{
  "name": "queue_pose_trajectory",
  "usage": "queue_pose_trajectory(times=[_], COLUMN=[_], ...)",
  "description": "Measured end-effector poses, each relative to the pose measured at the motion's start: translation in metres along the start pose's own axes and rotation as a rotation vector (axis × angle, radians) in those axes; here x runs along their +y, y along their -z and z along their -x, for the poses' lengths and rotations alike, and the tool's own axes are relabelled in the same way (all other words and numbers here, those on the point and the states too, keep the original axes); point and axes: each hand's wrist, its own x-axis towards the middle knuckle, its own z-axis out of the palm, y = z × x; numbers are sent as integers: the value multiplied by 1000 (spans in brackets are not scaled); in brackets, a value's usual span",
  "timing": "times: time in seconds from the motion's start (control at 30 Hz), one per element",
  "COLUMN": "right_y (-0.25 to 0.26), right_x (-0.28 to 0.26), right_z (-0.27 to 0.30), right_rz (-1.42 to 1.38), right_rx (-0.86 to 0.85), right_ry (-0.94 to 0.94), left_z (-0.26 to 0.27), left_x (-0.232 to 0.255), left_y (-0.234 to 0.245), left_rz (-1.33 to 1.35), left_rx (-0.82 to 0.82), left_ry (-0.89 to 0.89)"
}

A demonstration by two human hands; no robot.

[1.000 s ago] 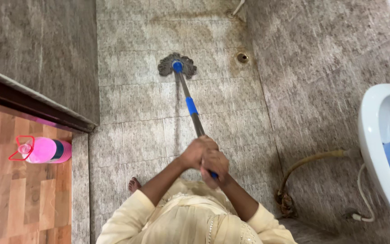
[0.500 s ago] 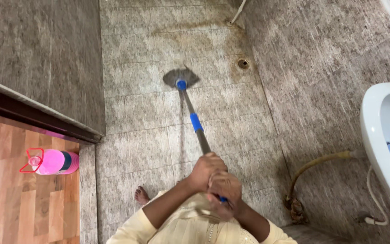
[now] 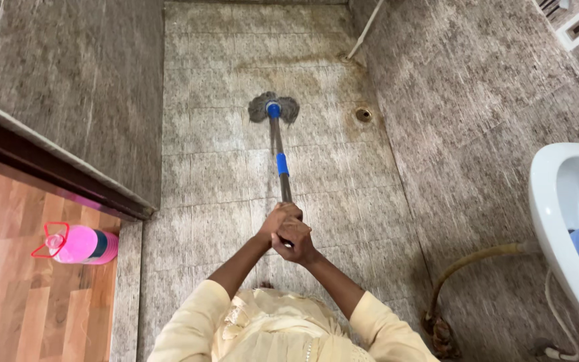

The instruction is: The person mops a tiled floor in a bathroom, moving a mop back and forth across different sections of the tiles including areas near a urinal and a toilet.

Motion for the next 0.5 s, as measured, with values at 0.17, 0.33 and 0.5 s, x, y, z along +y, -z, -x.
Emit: queue_pose_trajectory(times=[0.17,0.33,0.5], right_y=[47,73,49], right_x=[-72,-110,-88], right_z=[-16,-8,2], right_rz=[-60,-288,-235], right_rx=[61,95,91], right_ry=[-30,56,154], left_z=[-23,-19,-3], left_x=[69,124,90], left_y=[45,29,13], left_rz=[2,227,66], left_rx=[21,187,319], left_ry=[-94,-146,-302])
